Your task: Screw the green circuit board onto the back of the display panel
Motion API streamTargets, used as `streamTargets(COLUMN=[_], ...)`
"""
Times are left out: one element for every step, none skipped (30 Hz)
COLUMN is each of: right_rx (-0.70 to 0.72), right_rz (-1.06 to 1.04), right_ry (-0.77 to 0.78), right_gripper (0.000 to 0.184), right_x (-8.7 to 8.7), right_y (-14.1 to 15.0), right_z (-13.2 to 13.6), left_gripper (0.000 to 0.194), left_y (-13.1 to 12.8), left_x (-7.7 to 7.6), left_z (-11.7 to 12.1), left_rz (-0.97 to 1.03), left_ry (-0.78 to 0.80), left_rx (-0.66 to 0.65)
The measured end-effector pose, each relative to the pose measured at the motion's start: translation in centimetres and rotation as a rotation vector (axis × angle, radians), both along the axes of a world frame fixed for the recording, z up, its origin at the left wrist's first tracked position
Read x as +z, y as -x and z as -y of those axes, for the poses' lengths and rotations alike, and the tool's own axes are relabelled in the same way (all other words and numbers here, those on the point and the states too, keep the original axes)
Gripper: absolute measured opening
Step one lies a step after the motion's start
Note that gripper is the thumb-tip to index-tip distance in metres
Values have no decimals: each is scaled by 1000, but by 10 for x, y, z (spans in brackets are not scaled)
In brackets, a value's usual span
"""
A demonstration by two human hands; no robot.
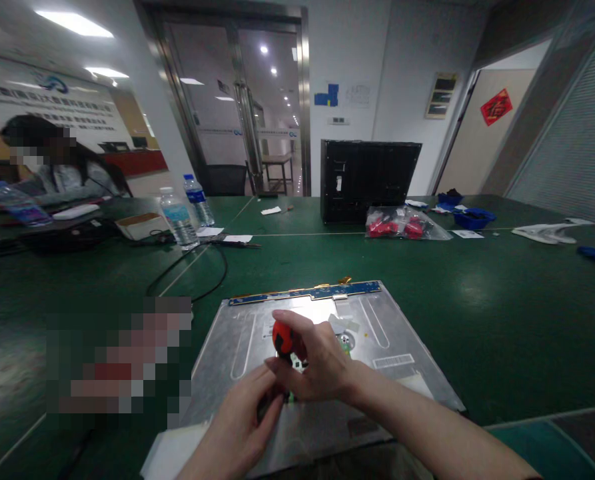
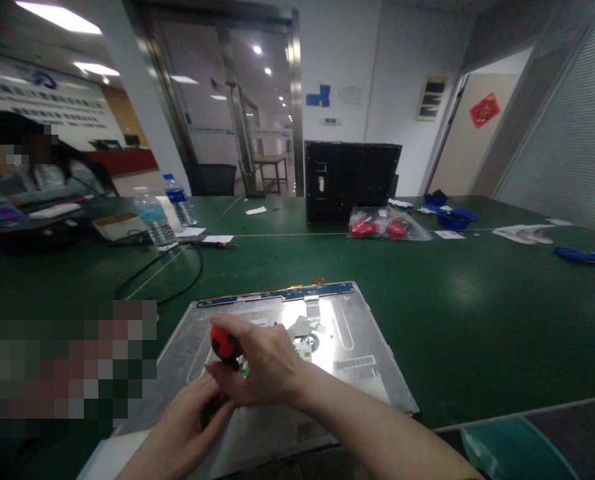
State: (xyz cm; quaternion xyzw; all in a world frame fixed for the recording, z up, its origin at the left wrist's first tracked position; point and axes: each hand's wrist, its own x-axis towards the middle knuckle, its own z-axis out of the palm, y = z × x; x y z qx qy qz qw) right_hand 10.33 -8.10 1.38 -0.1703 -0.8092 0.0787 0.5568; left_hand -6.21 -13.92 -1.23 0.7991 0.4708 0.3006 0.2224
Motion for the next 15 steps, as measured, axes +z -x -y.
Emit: streamTargets(right_rx=[4,15,32,51,71,86,94,95,92,84,73,59,44,31,21], right_rz=[-2,-3,-2,-4,-3,0,3,3,3,1,-6,-15,-23,-31,-39], right_ry=[0,0,1,2,6,14,22,29,31,28,21,10,-3,-15,-23], right_gripper=[55,55,56,57,58,60,60,60,60,58,56,54,52,50,49], right_x=[0,0,0,0,0,0,1,1,1,1,1,1,1,1,1], right_y=[0,-1,-1,-2,-2,-3,-3,-3,-2,-2,-1,0,1,2,2], right_z=[0,0,0,0,0,0,1,1,2,2,2,2,2,2,2], left_gripper=[19,18,18,18,18,18,18,19,19,18,18,18,18,18,18], left_y=[0,0,0,0,0,-1,-2,-2,-3,-3,-3,-3,-3,-3,-2], left_x=[-1,-2,-1,0,2,4,7,8,10,10,9,7,5,3,1], left_z=[0,0,0,0,1,1,1,1,1,1,1,1,1,1,1], left_rz=[-4,-5,-4,0,4,9,11,11,10,8,8,7,8,8,8], left_ry=[-9,-16,-16,-9,0,9,18,26,28,24,14,-1,-21,-40,-57], left_rx=[3,4,-1,-7,-17,-29,-37,-44,-46,-43,-36,-23,-8,10,30])
